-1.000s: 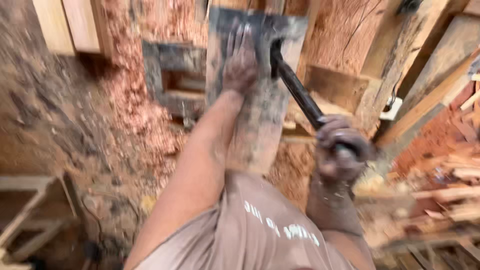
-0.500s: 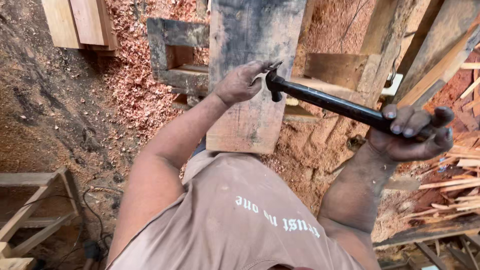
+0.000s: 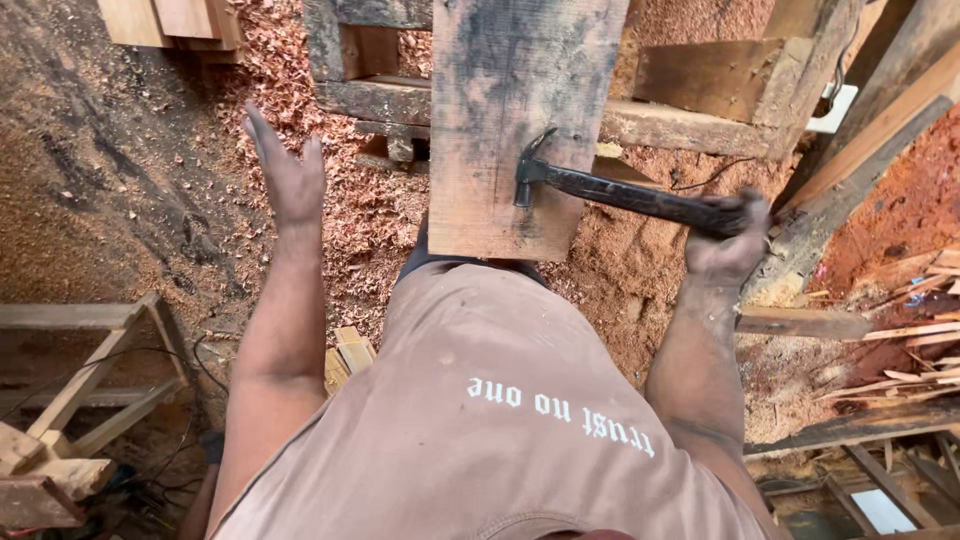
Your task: The person uses a hammer to drive nails into wooden boards, fitting them together on a wooden frame. They handle several pieces of timber and a flat wooden panel, repositioning them by hand before securing them with the tool.
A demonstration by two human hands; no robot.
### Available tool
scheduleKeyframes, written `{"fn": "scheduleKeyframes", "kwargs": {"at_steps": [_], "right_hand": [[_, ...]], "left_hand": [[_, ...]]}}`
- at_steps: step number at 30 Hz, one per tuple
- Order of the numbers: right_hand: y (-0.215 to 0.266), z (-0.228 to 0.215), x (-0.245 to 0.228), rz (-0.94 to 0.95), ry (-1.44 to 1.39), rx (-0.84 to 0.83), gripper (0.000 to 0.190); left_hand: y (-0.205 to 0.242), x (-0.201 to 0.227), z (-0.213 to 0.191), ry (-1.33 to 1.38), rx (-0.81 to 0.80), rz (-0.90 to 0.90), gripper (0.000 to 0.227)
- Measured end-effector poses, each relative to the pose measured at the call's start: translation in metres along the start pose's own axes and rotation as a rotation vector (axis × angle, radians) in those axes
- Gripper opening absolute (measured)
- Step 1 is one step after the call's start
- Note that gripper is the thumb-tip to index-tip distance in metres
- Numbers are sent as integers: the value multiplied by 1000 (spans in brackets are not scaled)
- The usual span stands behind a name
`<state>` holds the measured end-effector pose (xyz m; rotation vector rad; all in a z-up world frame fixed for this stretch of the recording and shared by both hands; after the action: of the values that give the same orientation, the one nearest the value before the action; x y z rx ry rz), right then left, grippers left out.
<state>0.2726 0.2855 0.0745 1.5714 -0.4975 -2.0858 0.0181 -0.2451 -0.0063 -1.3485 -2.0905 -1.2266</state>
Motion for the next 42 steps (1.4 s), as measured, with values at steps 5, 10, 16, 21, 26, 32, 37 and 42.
{"fn": "scheduleKeyframes", "kwargs": {"at_steps": [5, 10, 16, 21, 26, 32, 37, 42], "right_hand": [[23, -65, 16, 519, 1141, -396, 31], [52, -30, 82, 515, 2089, -877, 61], [68, -19, 124, 97, 2144, -927, 70], [56, -24, 127, 136, 1988, -921, 49], [55, -16, 128, 109, 1932, -887, 43], [70, 2, 120, 109, 1877, -808, 41], [77, 19, 110, 275, 1795, -703, 44], [71, 20, 124, 181, 1890, -726, 42]], "left_hand": [[70, -77, 56, -122, -474, -431, 82], [106, -102, 145, 324, -549, -300, 70], [115, -105, 163, 454, -543, -399, 64], [119, -111, 167, 273, -456, -452, 66], [121, -115, 167, 277, -443, -424, 65], [128, -111, 164, 381, -444, -390, 62], [124, -94, 151, 413, -448, -377, 60], [113, -90, 161, 387, -517, -323, 66]]}}
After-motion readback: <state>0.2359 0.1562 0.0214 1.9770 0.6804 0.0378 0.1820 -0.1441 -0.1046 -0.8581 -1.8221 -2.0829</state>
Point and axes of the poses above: each hand's wrist, its own y-axis away from the middle knuckle, its own z-axis out of the palm, x = y × z, the point moved 3 cm from there along -y, towards the middle knuckle, and after that the axes turned 6 degrees about -z, right-handed, at the moved point
